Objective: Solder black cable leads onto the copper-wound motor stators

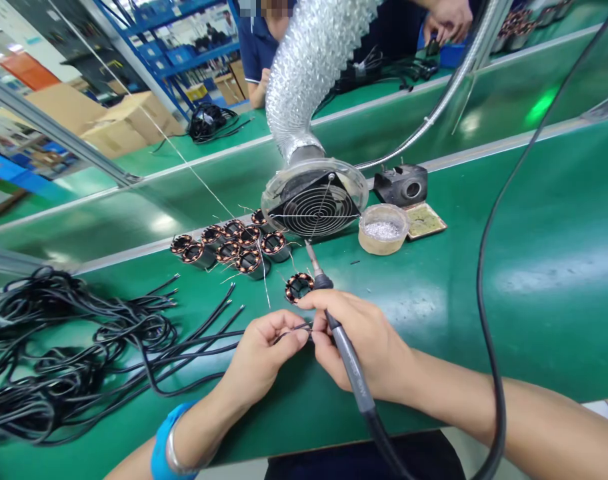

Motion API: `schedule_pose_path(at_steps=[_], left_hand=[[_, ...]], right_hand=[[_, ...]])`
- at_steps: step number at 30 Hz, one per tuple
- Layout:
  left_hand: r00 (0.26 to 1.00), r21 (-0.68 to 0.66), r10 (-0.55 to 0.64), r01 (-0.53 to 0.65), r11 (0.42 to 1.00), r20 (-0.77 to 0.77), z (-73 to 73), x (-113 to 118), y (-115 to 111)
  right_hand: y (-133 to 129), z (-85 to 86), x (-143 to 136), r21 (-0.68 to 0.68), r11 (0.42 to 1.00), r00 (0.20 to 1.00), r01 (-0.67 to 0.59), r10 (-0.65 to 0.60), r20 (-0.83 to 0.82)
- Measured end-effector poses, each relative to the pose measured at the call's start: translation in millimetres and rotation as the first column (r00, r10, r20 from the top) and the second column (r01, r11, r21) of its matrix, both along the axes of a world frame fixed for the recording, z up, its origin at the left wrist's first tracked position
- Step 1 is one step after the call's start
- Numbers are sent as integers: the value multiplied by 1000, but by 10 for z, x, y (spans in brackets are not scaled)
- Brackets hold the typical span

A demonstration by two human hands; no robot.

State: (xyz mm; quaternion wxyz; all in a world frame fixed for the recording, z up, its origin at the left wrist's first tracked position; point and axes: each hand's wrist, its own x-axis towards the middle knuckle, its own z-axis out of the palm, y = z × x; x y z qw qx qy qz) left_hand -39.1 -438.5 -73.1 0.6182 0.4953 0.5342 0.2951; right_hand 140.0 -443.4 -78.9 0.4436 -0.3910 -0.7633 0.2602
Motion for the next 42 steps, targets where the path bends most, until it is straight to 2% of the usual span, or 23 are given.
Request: schedule_pose_path(at_steps=[7, 19, 24, 29, 33, 39, 42], left_hand=[[996, 33, -28, 31, 999, -89, 3, -20, -26], [1000, -25, 14, -15, 1000, -28, 37, -32, -6], [1000, -34, -4, 4, 999, 1, 25, -27, 0], [998, 27, -61, 62, 998, -17, 40, -64, -5], [986, 19, -148, 150, 989, -74, 58, -131, -3], [948, 170, -231, 271, 948, -219, 61, -143, -23], [920, 236, -223, 306, 922, -322, 71, -121, -43]], right_hand=[[3, -9, 1, 3, 1000, 999, -17, 17, 28], [3, 8, -5, -14, 1000, 999, 27, -26, 40], [10, 20, -10, -19, 1000, 1000, 22, -22, 16], [8, 38, 49, -21, 999, 999, -28, 27, -27], [17, 61, 103, 7, 999, 998, -53, 53, 22], [34, 45, 90, 17, 996, 994, -87, 85, 70], [17, 35, 72, 8, 996, 993, -90, 90, 81]])
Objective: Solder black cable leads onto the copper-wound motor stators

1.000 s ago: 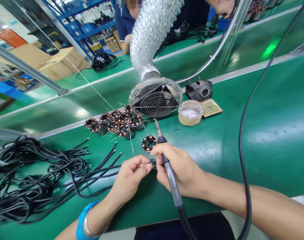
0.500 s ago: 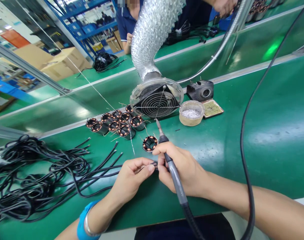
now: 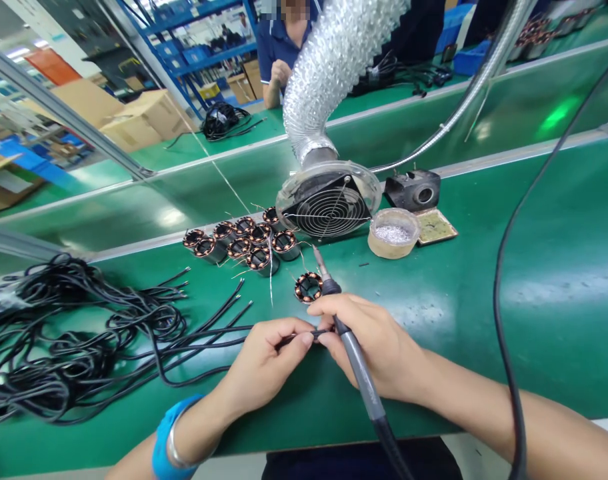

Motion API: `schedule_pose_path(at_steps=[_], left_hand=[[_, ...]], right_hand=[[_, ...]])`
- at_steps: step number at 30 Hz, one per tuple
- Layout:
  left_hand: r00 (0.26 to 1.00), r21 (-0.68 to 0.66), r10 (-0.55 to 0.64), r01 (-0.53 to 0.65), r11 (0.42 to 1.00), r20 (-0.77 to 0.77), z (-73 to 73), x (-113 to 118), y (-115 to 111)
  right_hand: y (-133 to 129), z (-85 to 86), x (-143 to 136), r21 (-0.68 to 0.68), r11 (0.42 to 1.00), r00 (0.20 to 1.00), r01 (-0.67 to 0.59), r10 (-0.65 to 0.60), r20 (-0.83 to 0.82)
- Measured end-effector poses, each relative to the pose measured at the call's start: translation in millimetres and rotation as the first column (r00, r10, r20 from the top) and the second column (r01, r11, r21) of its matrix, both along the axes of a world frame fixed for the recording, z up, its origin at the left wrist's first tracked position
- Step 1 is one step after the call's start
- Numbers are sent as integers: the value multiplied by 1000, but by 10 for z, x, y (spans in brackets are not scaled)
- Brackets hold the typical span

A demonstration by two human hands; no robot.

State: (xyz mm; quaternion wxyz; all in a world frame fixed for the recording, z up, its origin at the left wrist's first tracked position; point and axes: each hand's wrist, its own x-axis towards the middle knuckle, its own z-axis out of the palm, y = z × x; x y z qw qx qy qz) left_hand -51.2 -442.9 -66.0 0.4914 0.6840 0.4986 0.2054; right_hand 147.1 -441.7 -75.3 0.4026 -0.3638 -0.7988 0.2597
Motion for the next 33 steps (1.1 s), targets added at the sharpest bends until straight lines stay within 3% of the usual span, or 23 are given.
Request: schedule_pose_path(at_steps=[5, 10, 12, 14, 17, 19, 23, 26, 30, 33], left_hand=[[997, 193, 36, -22, 981, -68, 78, 76, -154], [995, 31, -75, 73, 997, 73, 228, 81, -337], [982, -59, -109, 119, 991, 153, 241, 5, -274], [984, -99, -57, 74, 992, 171, 197, -100, -111], [969, -90, 206, -195, 977, 135, 50, -222, 201], [943, -92, 316, -308, 947, 104, -48, -238, 348], [979, -64, 205, -203, 977, 18, -87, -174, 346], [996, -23, 91, -91, 996, 8, -18, -156, 224], [985, 91, 168, -171, 981, 44, -13, -162, 248], [985, 28, 145, -148, 989, 92, -84, -135, 379]], right_hand=[[-70, -13, -66, 45, 995, 996, 87, -87, 2], [-99, -39, -119, 185, 971, 989, 148, -149, -10], [-76, -39, -90, 194, 972, 992, 129, -129, -11], [-51, -32, -30, 203, 973, 993, 113, -119, 14], [-54, -24, 77, 166, 976, 985, 143, -156, 71], [-84, -26, 130, 121, 985, 987, 126, -136, 85], [-99, -47, 190, 16, 1000, 999, 2, -2, 33], [-14, -82, 227, 49, 994, 993, 103, -105, 51], [124, -151, 243, 122, 989, 983, 80, -99, 153], [192, -181, 212, 134, 991, 981, 12, -38, 188]])
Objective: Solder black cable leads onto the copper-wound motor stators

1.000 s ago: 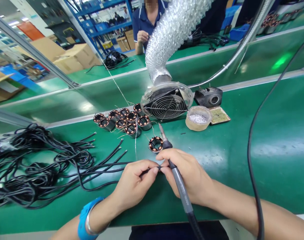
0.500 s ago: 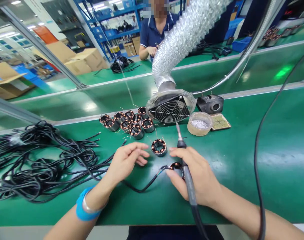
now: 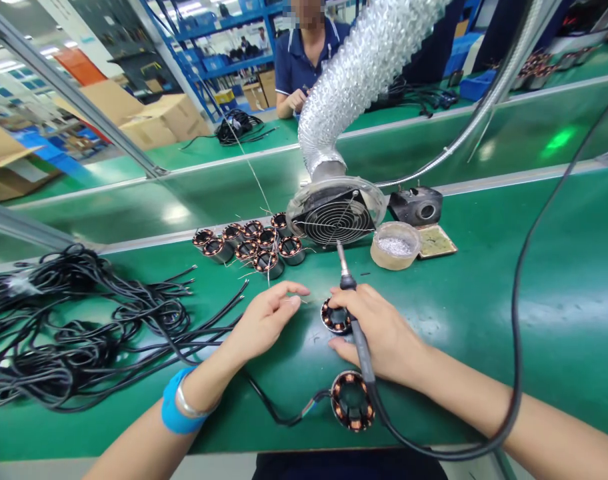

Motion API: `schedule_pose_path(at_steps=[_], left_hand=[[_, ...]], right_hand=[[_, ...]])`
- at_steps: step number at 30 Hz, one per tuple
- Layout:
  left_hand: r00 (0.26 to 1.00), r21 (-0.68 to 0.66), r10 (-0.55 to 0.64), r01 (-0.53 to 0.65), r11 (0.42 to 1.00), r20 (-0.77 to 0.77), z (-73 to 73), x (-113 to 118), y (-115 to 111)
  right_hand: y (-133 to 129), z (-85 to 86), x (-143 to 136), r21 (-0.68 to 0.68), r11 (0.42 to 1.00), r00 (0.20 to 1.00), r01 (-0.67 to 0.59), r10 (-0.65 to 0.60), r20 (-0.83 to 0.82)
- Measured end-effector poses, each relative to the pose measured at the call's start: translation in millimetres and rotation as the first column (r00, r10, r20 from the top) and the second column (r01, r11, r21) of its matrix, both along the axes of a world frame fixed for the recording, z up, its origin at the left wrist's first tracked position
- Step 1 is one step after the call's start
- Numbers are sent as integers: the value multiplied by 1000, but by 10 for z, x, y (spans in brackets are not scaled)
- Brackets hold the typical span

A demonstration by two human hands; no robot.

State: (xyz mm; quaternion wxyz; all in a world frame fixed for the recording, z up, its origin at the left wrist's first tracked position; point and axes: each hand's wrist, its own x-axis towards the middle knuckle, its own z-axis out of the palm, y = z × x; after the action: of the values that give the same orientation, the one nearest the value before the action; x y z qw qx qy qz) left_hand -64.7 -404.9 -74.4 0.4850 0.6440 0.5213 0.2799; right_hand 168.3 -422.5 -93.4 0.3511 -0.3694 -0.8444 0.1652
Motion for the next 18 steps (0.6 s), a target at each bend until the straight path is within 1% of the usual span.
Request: schedule_pose_path(at_steps=[3, 5, 8, 10, 12, 13, 15, 18], left_hand=[[992, -114, -92, 101, 988, 82, -35, 5, 87], [976, -204, -174, 199, 958, 134, -25, -23, 99], [922, -312, -319, 376, 872, 220, -4, -83, 94], [886, -374, -350, 448, 812, 303, -5, -105, 103], [877, -437, -299, 453, 777, 377, -14, -97, 128], [883, -457, -258, 431, 779, 392, -17, -83, 144], [908, -456, -196, 362, 813, 371, -11, -39, 177], [947, -436, -151, 267, 860, 282, 38, 60, 224]], right_hand=[[28, -1, -17, 2, 999, 999, -46, 46, -5], [17, -5, 3, -14, 996, 996, -87, 87, -14], [-33, -46, 64, -54, 990, 991, -128, 125, -45], [-66, -91, 98, -49, 991, 989, -123, 119, -92], [-84, -127, 113, -24, 993, 986, -115, 111, -128], [-85, -139, 113, -13, 994, 985, -113, 110, -134], [-77, -147, 106, 9, 993, 984, -119, 119, -132], [-65, -142, 96, 23, 992, 984, -124, 126, -128]])
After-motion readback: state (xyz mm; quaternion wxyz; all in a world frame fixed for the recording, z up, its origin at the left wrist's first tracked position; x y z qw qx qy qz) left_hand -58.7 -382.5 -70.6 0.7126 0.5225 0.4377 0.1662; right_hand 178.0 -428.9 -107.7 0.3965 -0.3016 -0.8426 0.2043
